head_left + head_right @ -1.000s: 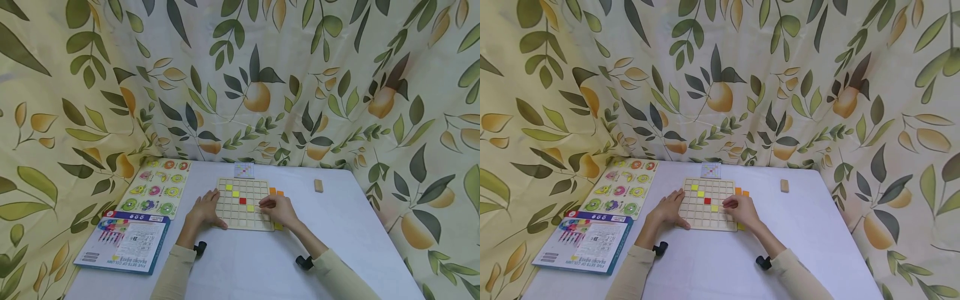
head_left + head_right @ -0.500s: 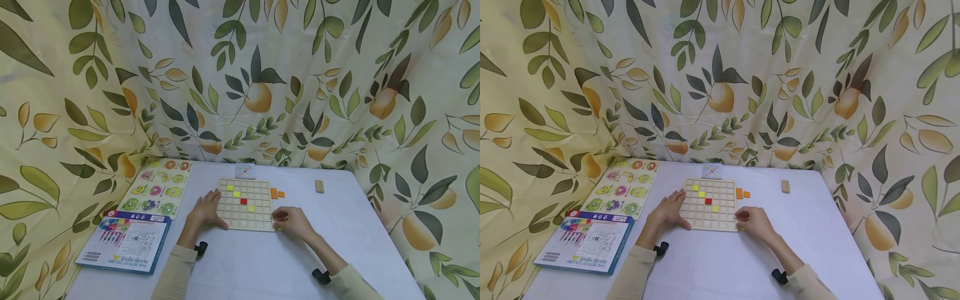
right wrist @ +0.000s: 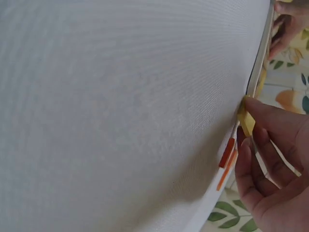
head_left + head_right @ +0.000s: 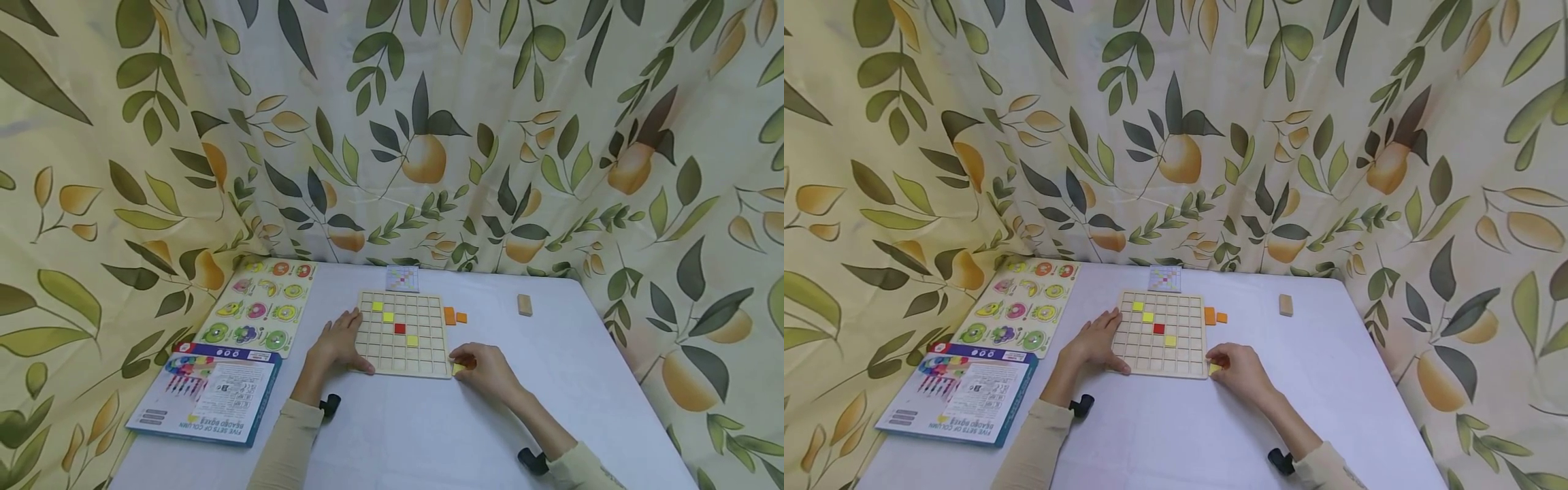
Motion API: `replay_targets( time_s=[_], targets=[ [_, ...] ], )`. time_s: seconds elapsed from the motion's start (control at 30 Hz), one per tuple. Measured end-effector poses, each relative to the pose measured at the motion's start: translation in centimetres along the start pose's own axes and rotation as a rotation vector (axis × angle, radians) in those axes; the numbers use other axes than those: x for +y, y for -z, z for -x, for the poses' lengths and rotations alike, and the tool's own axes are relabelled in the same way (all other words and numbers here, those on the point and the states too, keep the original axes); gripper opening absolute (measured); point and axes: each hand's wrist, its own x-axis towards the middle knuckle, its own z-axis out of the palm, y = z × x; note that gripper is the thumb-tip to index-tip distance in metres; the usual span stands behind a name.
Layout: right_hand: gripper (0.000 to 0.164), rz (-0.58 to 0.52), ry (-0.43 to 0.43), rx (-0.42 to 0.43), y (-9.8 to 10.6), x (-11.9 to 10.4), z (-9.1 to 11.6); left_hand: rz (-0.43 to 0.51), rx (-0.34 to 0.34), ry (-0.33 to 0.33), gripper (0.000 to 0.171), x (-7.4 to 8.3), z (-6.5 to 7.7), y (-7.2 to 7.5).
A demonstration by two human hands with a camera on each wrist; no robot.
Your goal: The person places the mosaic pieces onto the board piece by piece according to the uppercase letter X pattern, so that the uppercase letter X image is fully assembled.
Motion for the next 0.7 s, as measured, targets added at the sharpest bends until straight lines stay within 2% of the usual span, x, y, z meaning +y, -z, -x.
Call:
replay_targets(
  time_s=[0.13,0.4,0.7],
  targets=[
    [0.037,-0.017,-0.009,0.027,0.0,0.1,0.1,-0.004,-0.004,-0.006,0.136,0.0,0.0,-0.1],
    [0.026,-0.178,-0.055,0.036,0.6,0.1,-0.1,-0.010,-0.002,-0.010,0.135,0.0,0.1,0.1],
    [0.026,-0.302,-0.061,0.045,0.6,-0.1,-1.3,-0.005,-0.003,-0.009,0.134,0.2,0.3,0.3]
  ],
)
